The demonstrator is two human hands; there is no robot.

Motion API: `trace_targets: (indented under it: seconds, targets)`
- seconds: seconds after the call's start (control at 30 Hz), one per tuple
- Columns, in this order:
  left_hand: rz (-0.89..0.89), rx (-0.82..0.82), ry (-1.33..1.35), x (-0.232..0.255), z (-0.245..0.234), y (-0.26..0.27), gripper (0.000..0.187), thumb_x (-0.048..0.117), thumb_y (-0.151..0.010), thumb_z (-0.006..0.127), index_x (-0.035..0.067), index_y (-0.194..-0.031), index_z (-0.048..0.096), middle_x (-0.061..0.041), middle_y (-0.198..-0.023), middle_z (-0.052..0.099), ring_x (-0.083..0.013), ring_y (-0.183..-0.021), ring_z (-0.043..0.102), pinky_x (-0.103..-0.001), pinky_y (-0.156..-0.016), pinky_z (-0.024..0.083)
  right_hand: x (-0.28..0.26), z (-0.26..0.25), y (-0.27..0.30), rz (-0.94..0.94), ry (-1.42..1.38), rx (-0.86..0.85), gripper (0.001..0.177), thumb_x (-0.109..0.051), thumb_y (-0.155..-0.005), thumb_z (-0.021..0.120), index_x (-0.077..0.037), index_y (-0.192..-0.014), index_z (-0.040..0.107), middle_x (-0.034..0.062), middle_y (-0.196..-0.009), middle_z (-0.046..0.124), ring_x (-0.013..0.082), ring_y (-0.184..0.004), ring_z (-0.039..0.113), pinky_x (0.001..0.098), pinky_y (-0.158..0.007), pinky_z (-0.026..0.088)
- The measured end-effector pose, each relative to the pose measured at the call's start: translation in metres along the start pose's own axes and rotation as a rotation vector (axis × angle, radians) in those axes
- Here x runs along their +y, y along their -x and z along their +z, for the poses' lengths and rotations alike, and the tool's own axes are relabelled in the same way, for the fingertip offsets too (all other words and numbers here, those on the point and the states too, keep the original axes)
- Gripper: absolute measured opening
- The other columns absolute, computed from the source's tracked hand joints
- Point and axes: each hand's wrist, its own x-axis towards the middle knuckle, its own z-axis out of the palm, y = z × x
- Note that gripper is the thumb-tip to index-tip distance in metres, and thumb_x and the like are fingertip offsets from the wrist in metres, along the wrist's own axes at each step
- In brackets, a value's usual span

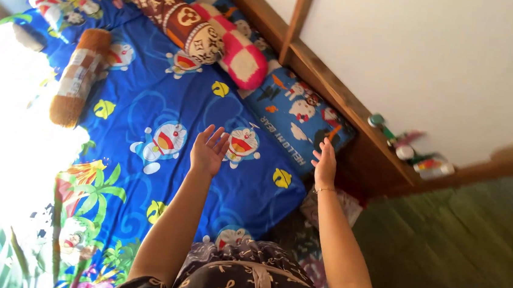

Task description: The person folds several pillows and a blanket on a bed with a Doraemon-themed sheet. They smooth and fold each item by hand, then place them in a stack at the head of the bed.

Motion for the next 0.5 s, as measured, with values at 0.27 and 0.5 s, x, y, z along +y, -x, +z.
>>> trace_targets:
  seconds: [0.27, 0.5]
  targets:
    - [0.101, 0.049, 0.024, 0.022, -0.059, -0.075, 0.049, 0.031, -0.103, 0.043, 0.010, -0.146, 0.049, -0.015, -0.143, 0.060, -0.0325, -0.124, 0.063, -0.042, -0.098, 0.054, 0.045, 0.075, -0.051, 0.057, 0.036, -0.113, 0.070, -0.059, -0.101, 0.039, -0.017, -0.157, 0.040, 0.0115, -0.157, 0.048, 0.0282, -0.130, 0.058, 0.0418, -0.100, 0.047]
    - [0.108, 0.122, 0.026, 0.064, -0.151, -0.144, 0.049, 0.033, -0.101, 0.043, 0.011, -0.144, 0.052, -0.013, -0.138, 0.063, -0.0319, -0.119, 0.065, -0.043, -0.095, 0.053, 0.149, 0.160, -0.079, 0.138, 0.018, -0.127, 0.069, -0.058, -0.100, 0.039, -0.018, -0.156, 0.038, 0.0113, -0.157, 0.045, 0.0298, -0.128, 0.058, 0.0452, -0.097, 0.048]
